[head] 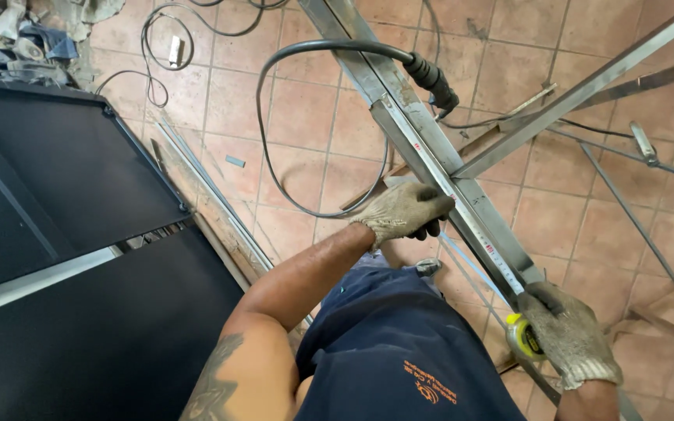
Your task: Measure and mark metal beams using a tape measure, speed square, and marker for fabrication.
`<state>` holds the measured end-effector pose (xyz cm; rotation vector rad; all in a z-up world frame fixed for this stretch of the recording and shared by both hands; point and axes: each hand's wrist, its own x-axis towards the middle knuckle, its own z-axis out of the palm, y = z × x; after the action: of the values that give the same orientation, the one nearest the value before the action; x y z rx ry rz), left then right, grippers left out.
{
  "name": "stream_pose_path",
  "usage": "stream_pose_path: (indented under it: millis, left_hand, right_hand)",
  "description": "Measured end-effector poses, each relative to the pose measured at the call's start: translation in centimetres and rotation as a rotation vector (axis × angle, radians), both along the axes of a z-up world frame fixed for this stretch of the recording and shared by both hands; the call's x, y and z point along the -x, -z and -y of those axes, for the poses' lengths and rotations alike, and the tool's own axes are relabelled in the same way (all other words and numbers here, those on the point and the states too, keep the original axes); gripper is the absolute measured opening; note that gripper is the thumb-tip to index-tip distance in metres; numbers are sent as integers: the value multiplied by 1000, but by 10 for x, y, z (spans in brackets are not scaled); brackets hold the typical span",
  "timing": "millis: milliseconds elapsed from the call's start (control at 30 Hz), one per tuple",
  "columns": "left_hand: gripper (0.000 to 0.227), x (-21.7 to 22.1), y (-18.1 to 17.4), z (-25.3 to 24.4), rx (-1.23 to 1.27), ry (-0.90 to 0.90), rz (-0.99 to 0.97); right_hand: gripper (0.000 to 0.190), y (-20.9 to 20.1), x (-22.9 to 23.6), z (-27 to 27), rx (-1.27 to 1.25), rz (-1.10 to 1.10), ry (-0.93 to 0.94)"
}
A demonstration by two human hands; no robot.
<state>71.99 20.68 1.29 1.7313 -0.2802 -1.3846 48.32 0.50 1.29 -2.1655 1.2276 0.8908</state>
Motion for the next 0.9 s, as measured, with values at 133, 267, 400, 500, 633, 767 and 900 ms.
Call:
stream_pose_path:
  millis: [133,267,400,500,633,767,900]
  left_hand:
    - [41,7,0,3,2,142,128]
    - [43,21,-6,12,-3,398,330]
    - [45,36,-3,18,-6,482,428]
    - [50,42,11,18,22,478,433]
    - [51,50,16,13,79,473,452]
    - [47,46,5,11,16,472,433]
    - [44,44,-4,9,0,470,423]
  right_hand:
    - [37,31,36,17,93,299,-419]
    - [34,21,15,0,-2,116,-216]
    - [31,14,7,-6,9,217,-53]
    - [29,31,13,7,5,209,-108]
    - [34,36,14,11,9,219,-183]
    - [32,23,6,7,-11,198,-75]
    - [28,-2,-8,-4,-40,191,43]
